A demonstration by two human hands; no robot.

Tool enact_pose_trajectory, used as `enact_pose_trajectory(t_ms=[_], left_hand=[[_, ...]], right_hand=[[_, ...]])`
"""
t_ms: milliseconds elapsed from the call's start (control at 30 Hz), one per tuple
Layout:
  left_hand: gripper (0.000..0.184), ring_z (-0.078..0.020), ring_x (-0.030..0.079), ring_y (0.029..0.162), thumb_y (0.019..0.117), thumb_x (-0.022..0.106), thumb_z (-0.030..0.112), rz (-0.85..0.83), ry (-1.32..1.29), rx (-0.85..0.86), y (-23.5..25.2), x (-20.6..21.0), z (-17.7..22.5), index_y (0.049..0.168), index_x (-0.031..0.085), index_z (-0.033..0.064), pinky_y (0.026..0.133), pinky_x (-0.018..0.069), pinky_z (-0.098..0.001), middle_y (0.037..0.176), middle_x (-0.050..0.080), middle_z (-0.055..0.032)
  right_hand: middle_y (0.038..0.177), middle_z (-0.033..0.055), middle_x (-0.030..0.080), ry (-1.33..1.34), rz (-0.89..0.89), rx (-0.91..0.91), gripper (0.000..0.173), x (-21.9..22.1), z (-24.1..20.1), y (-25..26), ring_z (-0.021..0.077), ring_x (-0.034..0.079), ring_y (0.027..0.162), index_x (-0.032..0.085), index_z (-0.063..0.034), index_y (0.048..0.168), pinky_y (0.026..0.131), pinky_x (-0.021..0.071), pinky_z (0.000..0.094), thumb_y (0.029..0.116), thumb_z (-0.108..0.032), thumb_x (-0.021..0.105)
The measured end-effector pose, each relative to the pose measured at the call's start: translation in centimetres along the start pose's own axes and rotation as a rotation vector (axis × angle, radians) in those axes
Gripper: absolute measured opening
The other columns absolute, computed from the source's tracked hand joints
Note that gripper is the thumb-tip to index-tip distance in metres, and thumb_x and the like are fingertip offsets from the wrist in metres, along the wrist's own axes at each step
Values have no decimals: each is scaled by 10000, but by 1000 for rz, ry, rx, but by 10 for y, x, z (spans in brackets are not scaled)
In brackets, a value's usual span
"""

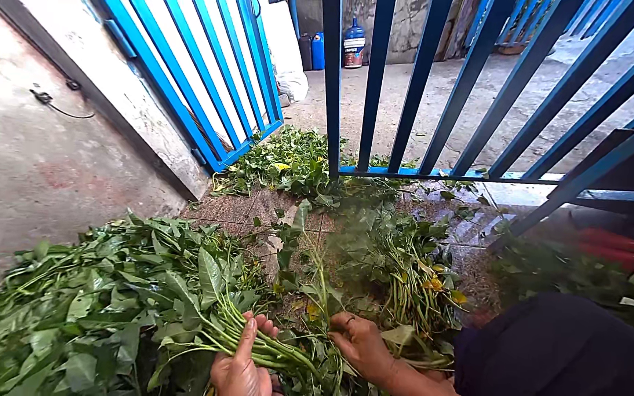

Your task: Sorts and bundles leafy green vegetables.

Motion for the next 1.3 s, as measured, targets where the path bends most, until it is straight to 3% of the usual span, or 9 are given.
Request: enact_pose_trajectory(t_ms=[100,233,433,800,967,1067,1200,1267,1300], left_hand=[[142,-227,733,650,1029,518,-38,11,28,4,1,-3,-1,1138,605,-67,592,643,-360,826,733,-139],[122,-213,721,621,1019,541,-39,48,27,7,2,-3,-5,1109,618,-69,559,630,-343,806,728,-133],[135,-247,735,646,1019,572,-7,115,37,-71,6,-2,-20,1130,600,-78,580,634,-356,821,737,-174],[172,-283,739,699,1025,577,28,53,32,-197,12,-2,-36,1149,593,-89,623,643,-409,859,726,-204],[209,-286,746,727,1070,496,68,-111,-39,-146,7,0,-27,1140,604,-97,659,647,-406,875,730,-216],[173,-279,745,710,999,562,13,-217,-107,-75,2,-2,-25,1135,583,-92,656,651,-402,859,728,-216],[288,-265,727,683,849,660,-96,-316,-141,-36,-4,-2,-19,1132,605,-101,654,647,-406,846,720,-207],[306,-273,725,693,849,645,-108,-339,-133,-50,-5,-2,-18,1154,616,-103,670,647,-429,865,720,-207],[309,-277,728,699,851,638,-117,-349,-118,-56,-6,-2,-17,1158,611,-108,675,649,-430,883,722,-211]], right_hand=[[921,41,736,-179,114,-202,130,4,-4,-4,163,725,862,729,-110,1019,774,622,365,967,-219,681],[926,82,735,-386,120,-126,145,10,3,-4,231,737,862,748,-100,1010,721,624,415,930,-189,665],[825,53,635,-556,239,-369,126,15,1,-9,200,671,758,706,-134,924,587,583,331,972,-191,604],[880,50,668,-507,309,-630,119,0,4,-29,186,690,891,705,-137,998,735,608,305,968,-109,593],[889,46,685,-575,344,-671,119,-9,5,-24,186,701,919,698,-133,975,750,608,299,974,-104,582],[918,53,692,-594,349,-705,117,-12,1,-19,192,702,943,688,-132,988,773,606,303,982,-100,576],[969,40,717,-612,292,-510,152,-10,-7,-6,195,708,909,710,-158,1044,695,605,332,969,-160,578],[950,26,737,-561,37,-257,264,-12,-19,1,242,708,930,747,-178,1100,731,580,454,905,-210,572],[1023,57,749,-445,-215,-68,336,-17,-29,8,287,682,1031,740,-162,1190,867,517,540,918,-233,556]])
Point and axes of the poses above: each hand's wrist, its own y-axis towards the middle knuckle, its own x-axis out of the palm, z = x × y, the point moved 2 cm from there along y, towards the middle knuckle
